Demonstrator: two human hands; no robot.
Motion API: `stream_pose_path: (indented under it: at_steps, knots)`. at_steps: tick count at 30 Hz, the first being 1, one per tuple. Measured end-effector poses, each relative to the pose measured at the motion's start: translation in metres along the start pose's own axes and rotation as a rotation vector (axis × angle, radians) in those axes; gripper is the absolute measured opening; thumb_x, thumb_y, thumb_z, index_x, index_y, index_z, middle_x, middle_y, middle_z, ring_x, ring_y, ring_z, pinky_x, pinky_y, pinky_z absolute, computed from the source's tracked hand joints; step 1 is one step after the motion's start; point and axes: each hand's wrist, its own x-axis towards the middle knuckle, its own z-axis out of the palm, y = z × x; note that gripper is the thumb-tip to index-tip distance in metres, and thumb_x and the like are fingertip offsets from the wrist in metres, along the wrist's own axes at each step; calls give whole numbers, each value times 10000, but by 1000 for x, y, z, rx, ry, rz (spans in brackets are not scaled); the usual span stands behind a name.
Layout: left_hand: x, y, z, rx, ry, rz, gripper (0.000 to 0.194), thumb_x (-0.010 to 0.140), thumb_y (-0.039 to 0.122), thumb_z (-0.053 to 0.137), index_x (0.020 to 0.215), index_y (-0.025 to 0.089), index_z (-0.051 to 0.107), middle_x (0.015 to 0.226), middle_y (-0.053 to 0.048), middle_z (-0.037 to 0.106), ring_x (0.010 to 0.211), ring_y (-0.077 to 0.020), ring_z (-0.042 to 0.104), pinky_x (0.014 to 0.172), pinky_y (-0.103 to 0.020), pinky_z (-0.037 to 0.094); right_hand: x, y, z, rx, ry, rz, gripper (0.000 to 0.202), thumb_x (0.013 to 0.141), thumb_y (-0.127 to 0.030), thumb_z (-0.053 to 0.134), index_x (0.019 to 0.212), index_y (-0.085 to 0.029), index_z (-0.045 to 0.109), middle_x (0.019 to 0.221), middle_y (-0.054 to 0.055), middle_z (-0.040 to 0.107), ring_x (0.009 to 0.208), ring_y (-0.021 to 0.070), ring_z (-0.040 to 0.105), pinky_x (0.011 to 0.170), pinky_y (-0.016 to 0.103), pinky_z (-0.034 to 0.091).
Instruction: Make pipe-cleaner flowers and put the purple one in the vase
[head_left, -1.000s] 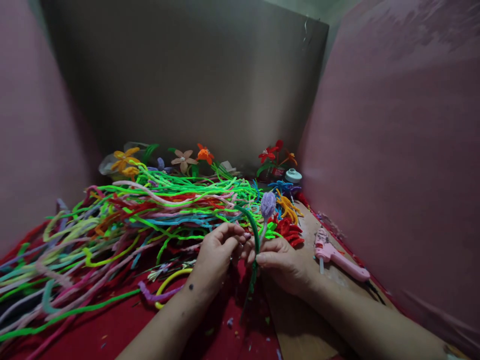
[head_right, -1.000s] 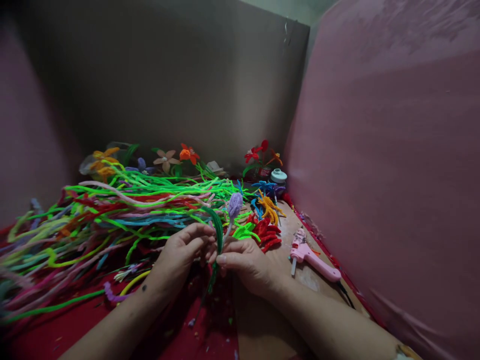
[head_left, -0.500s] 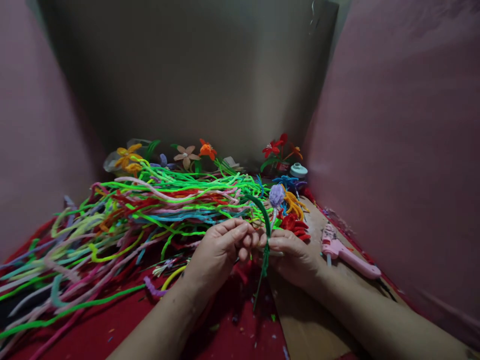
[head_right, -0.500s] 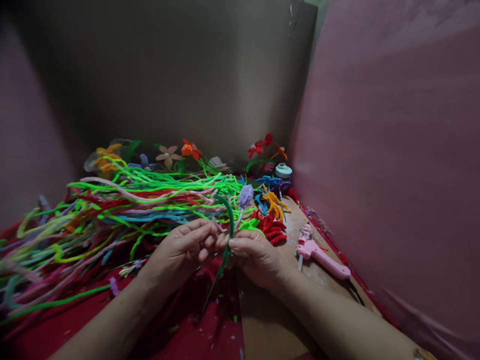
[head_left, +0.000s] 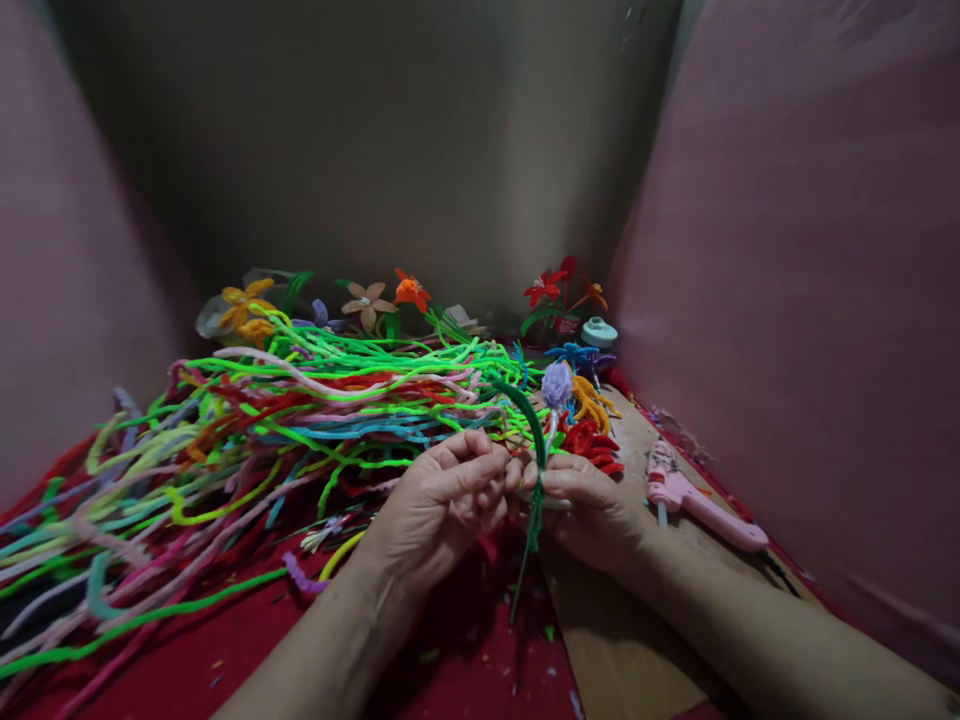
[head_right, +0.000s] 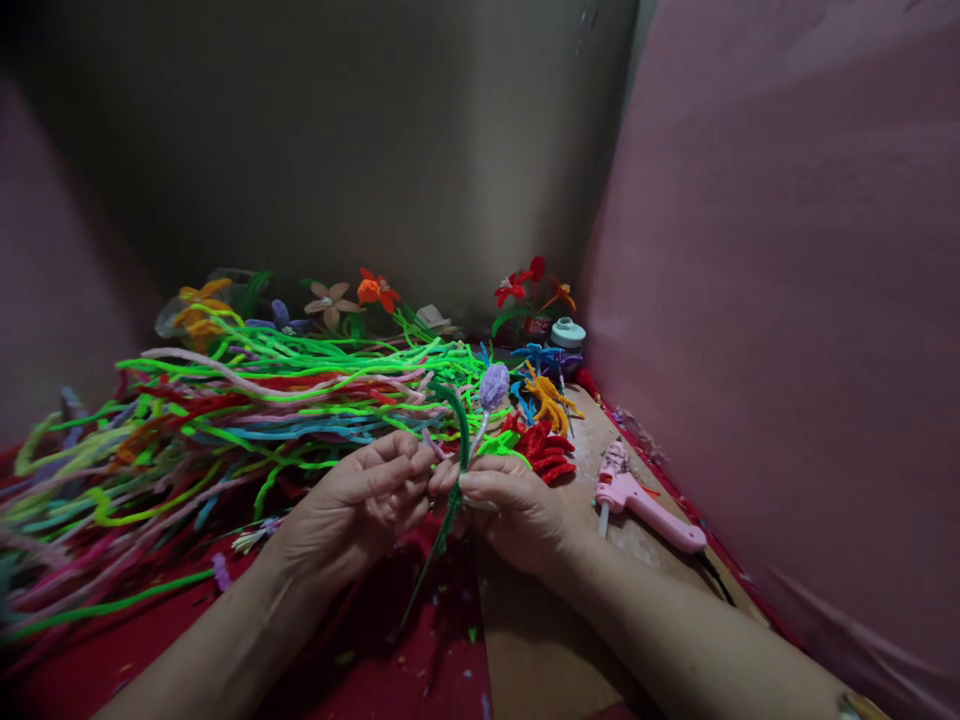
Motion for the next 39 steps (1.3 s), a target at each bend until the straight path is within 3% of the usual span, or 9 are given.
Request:
stream_pose_path:
  at_steps: [7, 14, 21, 27, 34, 37, 39]
  knots:
    - [1, -3, -3, 15, -75, 15, 284, 726, 336, 690, 587, 128, 556, 457, 24, 405, 649, -126, 537, 607, -188, 445, -1, -1, 3, -9, 1, 11, 117, 657, -198, 637, 724, -158, 725, 646, 28, 582, 598, 124, 511, 517, 230, 408]
    - [4, -3, -2, -21, -27, 21, 302, 777, 317, 644, 597, 136, 481, 498, 53, 411, 415, -33, 383, 448, -163, 378, -1, 0, 1, 0, -25, -6, 125, 668, -216, 652, 750, -159, 727, 646, 13, 582, 543, 94, 483, 524, 226, 420]
    - [5, -4, -3, -33, -24, 12, 357, 789, 402, 611, 612, 148, 434, 516, 78, 376, 351, -8, 276, 364, -161, 319, -1, 1, 0, -19, -33, -16, 147, 683, -212, 637, 783, -165, 734, 785, 53, 646, 622, 119, 539, 536, 229, 420]
    - [5, -4, -4, -16, -4, 7, 262, 808, 202, 585, 582, 106, 493, 489, 39, 460, 371, 3, 357, 422, -127, 326, -2, -1, 1, -20, -55, -21, 160, 689, -217, 631, 798, -166, 736, 774, 48, 645, 598, 111, 536, 519, 224, 411]
    - [5, -4, -1, -16, -57, 36, 210, 772, 91, 576, 574, 120, 513, 431, 10, 455, 494, -86, 487, 444, -155, 348, -1, 0, 1, 5, -71, -22, 148, 715, -194, 617, 798, -154, 733, 727, 36, 631, 620, 111, 546, 560, 231, 423]
    - [5, -5, -2, -50, -49, 68, 96, 722, 60, 622, 699, 124, 553, 487, 16, 509, 501, -83, 503, 516, -182, 413, -1, -2, 2, 22, -83, -24, 144, 720, -190, 612, 785, -142, 731, 670, 17, 601, 614, 103, 541, 581, 226, 427]
    - [6, -5, -4, -49, -18, 81, 148, 698, 60, 649, 807, 125, 571, 543, 11, 564, 487, -75, 519, 550, -201, 446, -1, -3, 2, 22, -72, -27, 137, 722, -188, 612, 777, -146, 730, 643, 8, 593, 587, 93, 531, 570, 214, 422]
